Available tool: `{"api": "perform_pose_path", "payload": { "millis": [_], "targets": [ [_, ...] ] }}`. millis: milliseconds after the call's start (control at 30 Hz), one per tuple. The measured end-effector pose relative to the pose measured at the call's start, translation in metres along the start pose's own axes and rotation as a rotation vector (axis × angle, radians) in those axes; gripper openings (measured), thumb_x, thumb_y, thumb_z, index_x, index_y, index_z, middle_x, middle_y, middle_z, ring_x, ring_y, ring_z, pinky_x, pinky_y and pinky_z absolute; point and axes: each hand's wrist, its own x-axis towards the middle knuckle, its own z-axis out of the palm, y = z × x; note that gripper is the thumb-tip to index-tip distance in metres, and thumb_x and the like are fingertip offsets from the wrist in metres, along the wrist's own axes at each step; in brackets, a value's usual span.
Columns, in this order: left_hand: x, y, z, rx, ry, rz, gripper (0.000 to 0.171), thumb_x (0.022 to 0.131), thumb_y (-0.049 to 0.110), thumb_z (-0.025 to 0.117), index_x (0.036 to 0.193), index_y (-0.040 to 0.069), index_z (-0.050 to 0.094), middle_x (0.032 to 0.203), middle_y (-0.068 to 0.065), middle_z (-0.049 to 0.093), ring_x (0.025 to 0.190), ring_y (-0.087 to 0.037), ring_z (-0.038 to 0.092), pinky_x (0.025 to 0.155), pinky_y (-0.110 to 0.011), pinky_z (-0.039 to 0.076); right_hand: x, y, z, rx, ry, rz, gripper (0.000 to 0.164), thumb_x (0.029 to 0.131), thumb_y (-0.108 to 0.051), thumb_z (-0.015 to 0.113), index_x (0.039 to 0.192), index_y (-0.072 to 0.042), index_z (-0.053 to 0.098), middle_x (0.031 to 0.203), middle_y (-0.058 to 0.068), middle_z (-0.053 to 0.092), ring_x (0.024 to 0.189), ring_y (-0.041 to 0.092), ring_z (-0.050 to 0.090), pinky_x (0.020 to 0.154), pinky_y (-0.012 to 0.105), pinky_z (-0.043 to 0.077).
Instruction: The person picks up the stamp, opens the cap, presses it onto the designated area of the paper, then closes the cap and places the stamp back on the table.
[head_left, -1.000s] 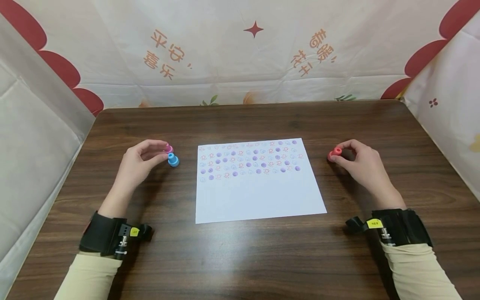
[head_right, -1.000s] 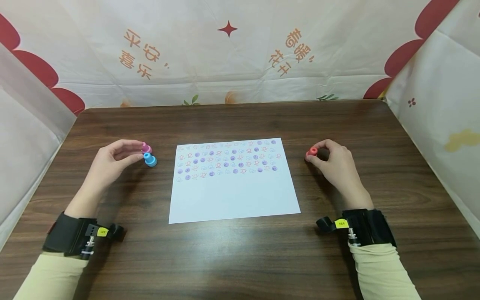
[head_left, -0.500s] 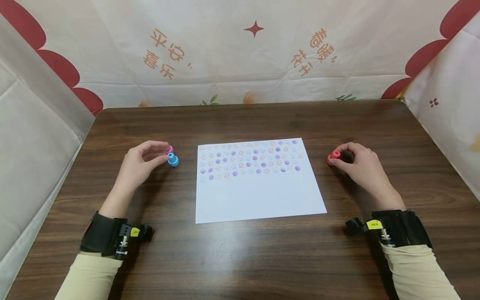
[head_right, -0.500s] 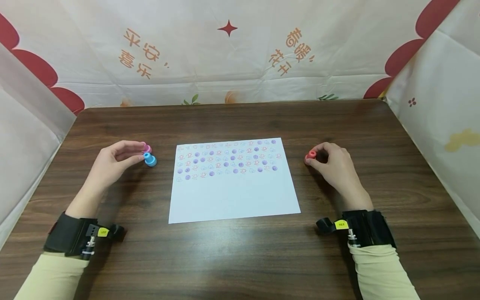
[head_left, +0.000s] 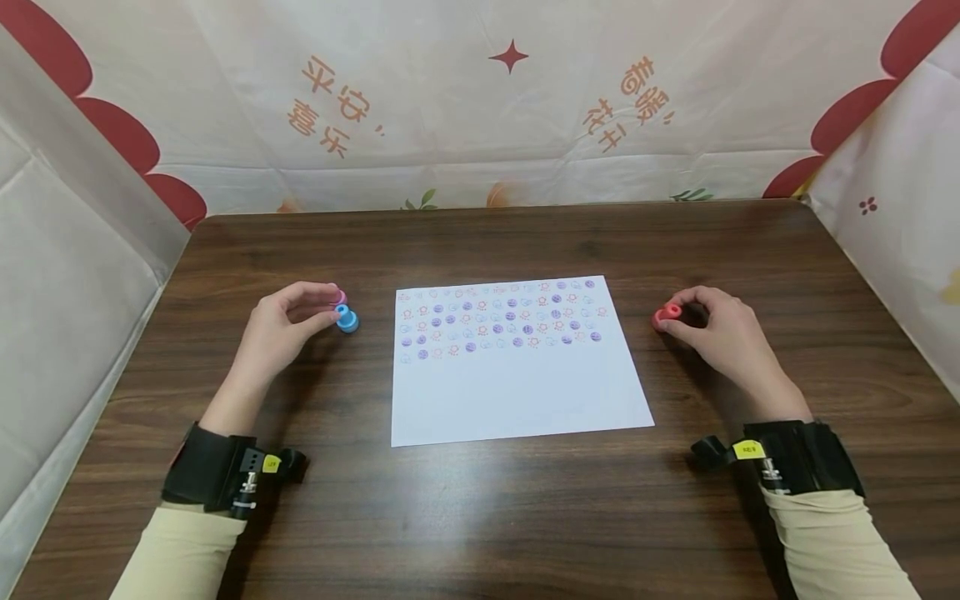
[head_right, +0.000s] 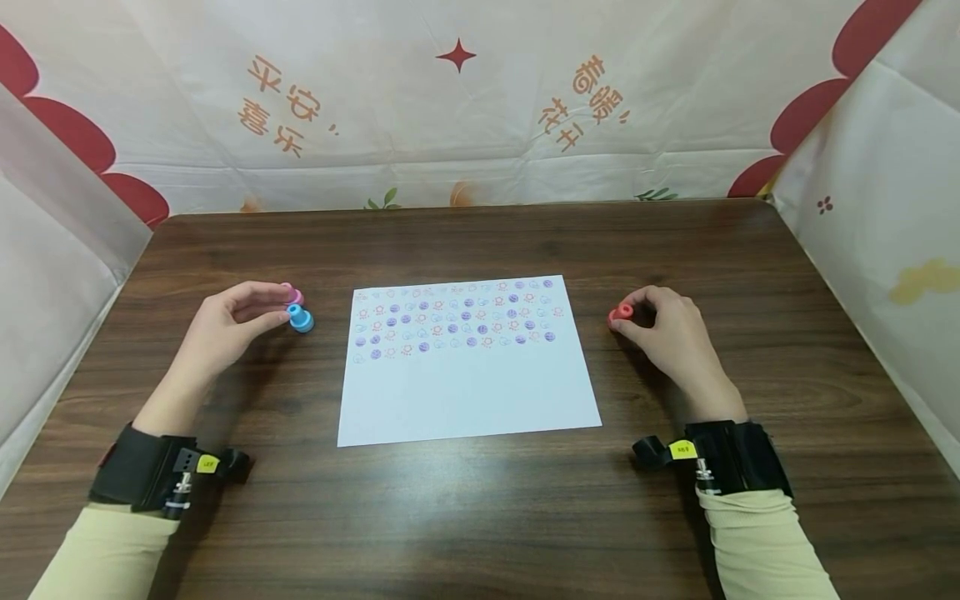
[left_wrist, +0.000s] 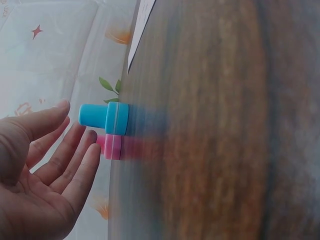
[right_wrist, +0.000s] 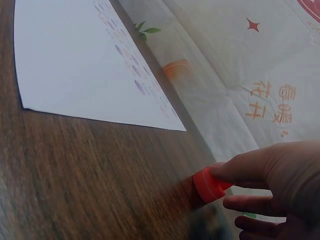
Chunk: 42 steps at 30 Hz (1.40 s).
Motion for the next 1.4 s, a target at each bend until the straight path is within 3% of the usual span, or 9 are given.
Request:
{"api": "perform_pose_path", "payload": {
  "millis": [433, 533, 633, 767, 1400],
  "targets": [
    [0.0012, -0.001, 0.001, 0.017, -0.009, -0.003, 0.035, 0.09, 0.023, 0.066, 0.121, 0.008, 0.062, 0.12, -0.013, 0.066, 0.103, -0.022, 0.064, 0.077, -0.005, 0.044, 0.0003, -0.0007, -0.0012, 0.009, -0.007, 0.001, 0.044, 0.086, -0.033, 0.07, 0.109, 0.003, 0.057, 0.106, 0.03, 0.058, 0.097, 0.043, 0.05, 0.085, 0.066, 0.041],
    [0.0012, -0.0003, 0.0009, 0.03, -0.013, -0.008, 0.034, 0.09, 0.021, 0.066, 0.122, 0.008, 0.062, 0.121, -0.013, 0.066, 0.104, -0.022, 0.064, 0.082, -0.012, 0.049, 0.0004, -0.0012, -0.0016, 0.015, -0.012, 0.002, 0.046, 0.086, -0.035, 0.069, 0.11, 0.003, 0.057, 0.107, 0.03, 0.058, 0.099, 0.044, 0.05, 0.086, 0.067, 0.041],
    [0.0014, 0.0, 0.0016, 0.035, -0.014, -0.011, 0.033, 0.09, 0.019, 0.066, 0.121, 0.007, 0.062, 0.123, -0.013, 0.065, 0.104, -0.022, 0.064, 0.09, -0.03, 0.054, 0.0008, -0.0019, -0.0019, 0.025, -0.016, 0.003, 0.048, 0.086, -0.037, 0.069, 0.111, 0.003, 0.057, 0.109, 0.03, 0.058, 0.1, 0.044, 0.05, 0.087, 0.067, 0.041],
    [0.0014, 0.0001, 0.0023, 0.028, -0.015, -0.009, 0.033, 0.09, 0.016, 0.066, 0.121, 0.006, 0.062, 0.125, -0.014, 0.064, 0.104, -0.024, 0.064, 0.094, -0.049, 0.052, 0.001, -0.0027, -0.0023, 0.028, -0.015, 0.003, 0.049, 0.086, -0.038, 0.069, 0.112, 0.002, 0.058, 0.11, 0.03, 0.058, 0.1, 0.044, 0.049, 0.087, 0.068, 0.041],
    [0.0006, -0.0015, 0.0028, 0.076, -0.033, -0.016, 0.028, 0.091, 0.01, 0.065, 0.117, 0.004, 0.063, 0.119, -0.021, 0.064, 0.104, -0.033, 0.061, 0.093, -0.057, 0.049, 0.0001, -0.0028, -0.0032, 0.032, -0.013, 0.013, 0.05, 0.087, -0.039, 0.067, 0.115, 0.001, 0.058, 0.113, 0.031, 0.058, 0.103, 0.044, 0.048, 0.089, 0.069, 0.04]
  ]
}}
